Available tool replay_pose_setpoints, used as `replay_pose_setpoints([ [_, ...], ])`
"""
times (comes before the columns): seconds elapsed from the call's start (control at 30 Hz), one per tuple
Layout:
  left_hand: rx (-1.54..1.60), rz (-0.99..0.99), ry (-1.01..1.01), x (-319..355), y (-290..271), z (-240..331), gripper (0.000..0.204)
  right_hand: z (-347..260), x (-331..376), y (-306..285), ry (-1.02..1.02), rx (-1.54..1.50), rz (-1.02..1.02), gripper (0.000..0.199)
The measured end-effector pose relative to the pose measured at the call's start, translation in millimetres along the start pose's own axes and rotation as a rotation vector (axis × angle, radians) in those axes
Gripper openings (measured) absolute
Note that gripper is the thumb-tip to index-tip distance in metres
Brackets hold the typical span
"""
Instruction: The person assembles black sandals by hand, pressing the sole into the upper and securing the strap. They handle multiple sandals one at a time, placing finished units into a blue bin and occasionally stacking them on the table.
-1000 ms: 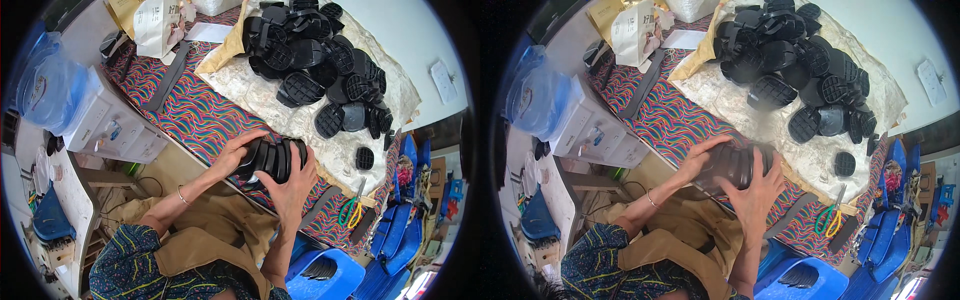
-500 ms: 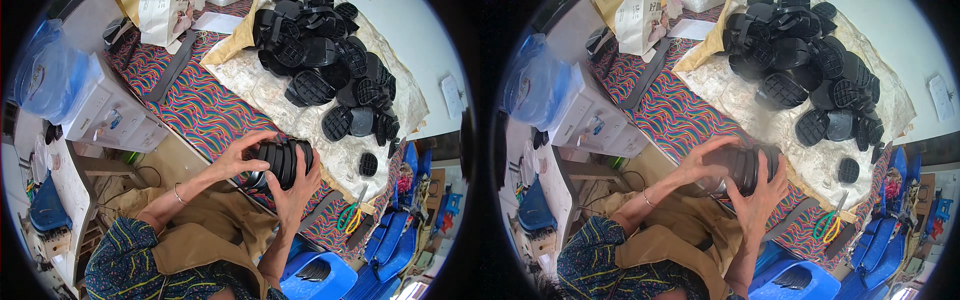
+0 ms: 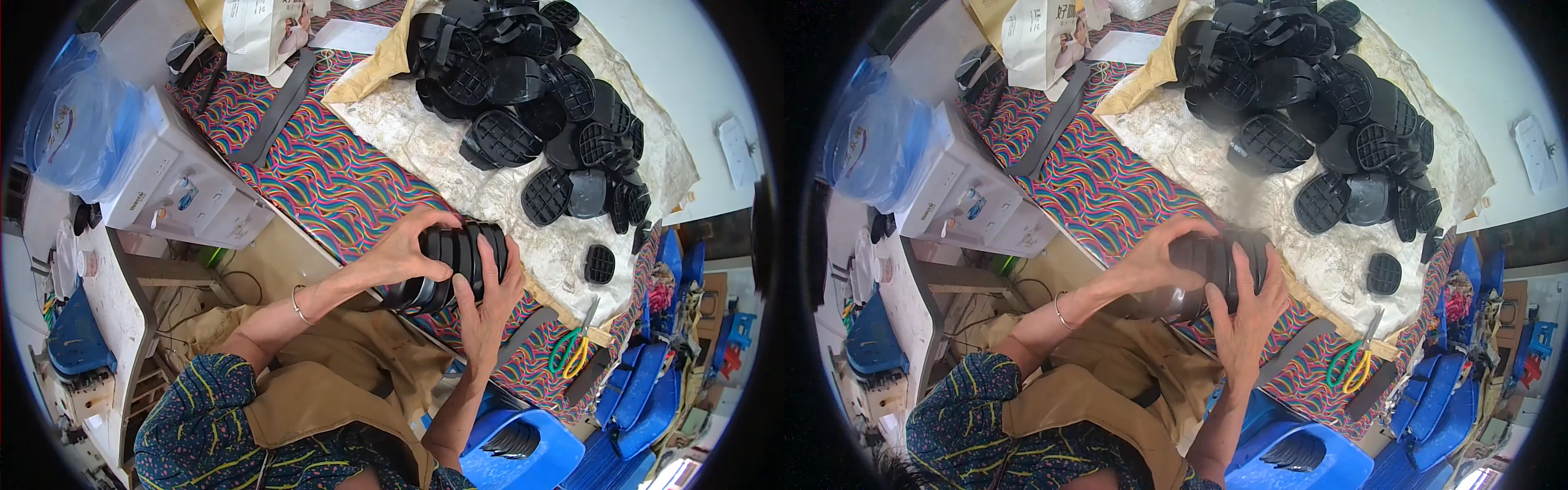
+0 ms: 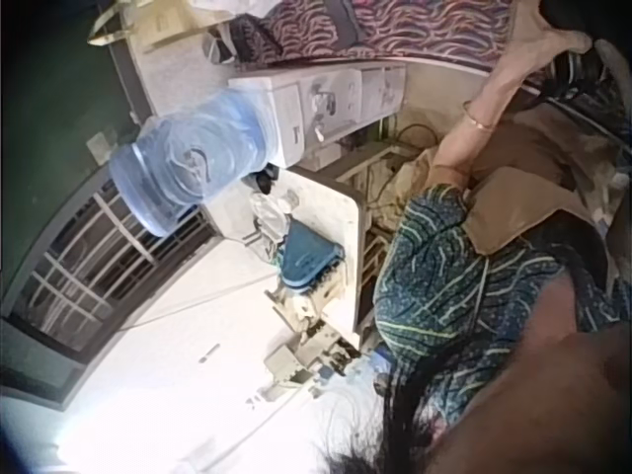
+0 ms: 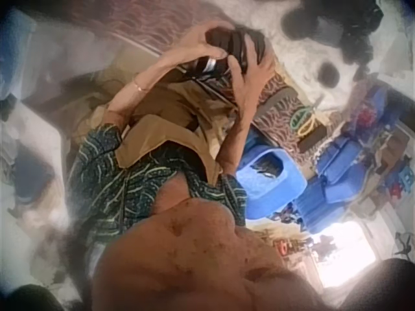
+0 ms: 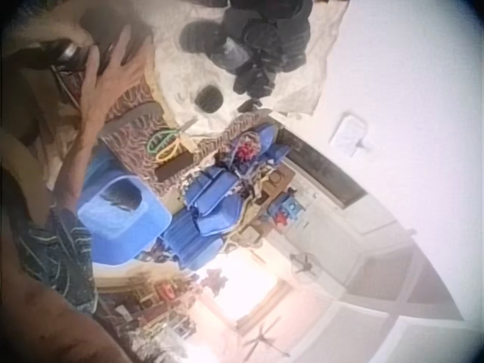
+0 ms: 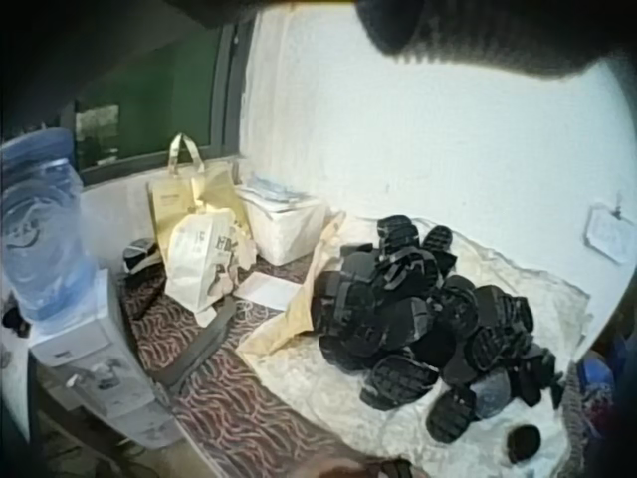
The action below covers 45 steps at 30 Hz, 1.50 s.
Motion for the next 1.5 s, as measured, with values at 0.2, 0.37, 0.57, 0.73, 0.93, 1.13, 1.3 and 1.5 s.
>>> replay_pose_setpoints([
  [0.2, 0.364, 0.143, -0.235, 5.1, 0.0, 0.9, 0.056, 0.4, 2.8, 1.1, 0.007, -0.003, 0.036, 0.058],
  [0.37, 0.204, 0.115, -0.165, -3.3, 7.9, -1.4, 0.062, 3.9, 1.4, 10.9, -0.026, 0.035, 0.077, 0.06],
  [0.57, 0.303, 0.234, -0.111, -4.0, 18.8, -15.2, 0.051, -5.8, 2.9, 8.8, -0.005, -0.014, 0.07, 0.081],
  [0.73, 0.466, 0.243, -0.277, -7.4, 7.2, -19.6, 0.024, -17.5, 5.3, 6.6, 0.007, 0.013, 0.051, 0.087],
  [0.93, 0.18, 0.122, -0.128, -14.0, 8.3, -9.5, 0.04, -12.0, 4.4, 3.9, 0.009, -0.029, 0.015, 0.085],
  [1.13, 0.228, 0.045, -0.117, -16.8, 5.6, -9.2, 0.055, 5.7, -3.7, -1.6, 0.009, -0.134, -0.059, 0.062],
  [1.3, 0.275, 0.12, -0.145, -12.5, 14.3, -9.4, 0.046, 7.3, 0.4, -4.6, 0.041, -0.204, -0.057, 0.049],
  [1.5, 0.284, 0.164, -0.187, -8.3, 8.6, -8.7, 0.042, 12.6, 2.0, 0.0, 0.072, -0.295, -0.027, 0.043],
])
Point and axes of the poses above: each hand's wrist, its own x-axis away from the middle knuckle, its own y-axis out of the palm, z = x × y, the point moved 2 cm from there along -x, towards the middle knuckle, and after that the axes turned 14 degrees about y, right-handed, at the moved point
